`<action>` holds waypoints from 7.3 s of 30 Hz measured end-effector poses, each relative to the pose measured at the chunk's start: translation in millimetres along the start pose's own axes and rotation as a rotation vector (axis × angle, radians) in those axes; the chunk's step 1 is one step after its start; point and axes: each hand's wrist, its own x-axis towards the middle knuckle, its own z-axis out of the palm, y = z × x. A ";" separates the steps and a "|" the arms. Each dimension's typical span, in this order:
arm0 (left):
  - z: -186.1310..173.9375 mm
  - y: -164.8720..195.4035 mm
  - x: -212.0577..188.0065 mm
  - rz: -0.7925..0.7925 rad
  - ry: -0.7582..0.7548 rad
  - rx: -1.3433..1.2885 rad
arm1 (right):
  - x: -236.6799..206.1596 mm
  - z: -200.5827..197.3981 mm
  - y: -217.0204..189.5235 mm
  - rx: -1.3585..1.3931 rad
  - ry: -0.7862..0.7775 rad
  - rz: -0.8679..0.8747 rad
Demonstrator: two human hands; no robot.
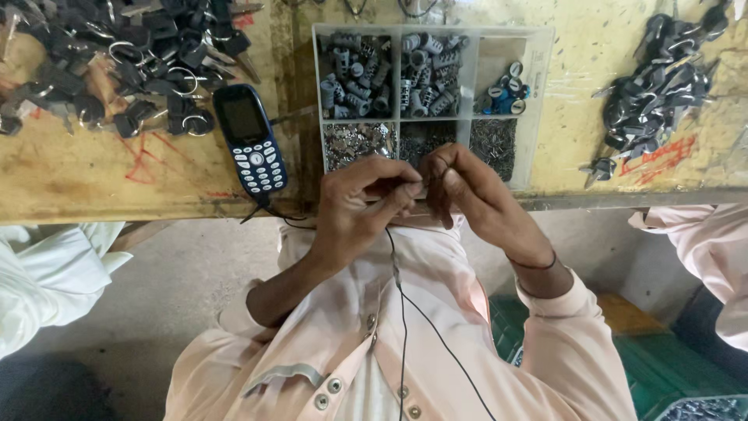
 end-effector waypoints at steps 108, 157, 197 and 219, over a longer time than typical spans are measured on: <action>-6.2 -1.9 -1.8 0.141 -0.184 0.132 | -18.8 4.2 -2.8 -0.547 0.194 -0.293; -10.2 -11.0 3.0 -0.322 -0.128 -0.205 | -7.4 17.7 -2.8 -0.993 0.275 -0.489; 9.3 -23.9 13.8 0.344 -0.169 0.278 | 42.7 -98.9 -21.3 -1.598 0.573 -0.585; 1.7 -16.4 25.8 0.716 -0.328 0.746 | -20.5 -46.1 -1.6 -0.168 0.105 -0.123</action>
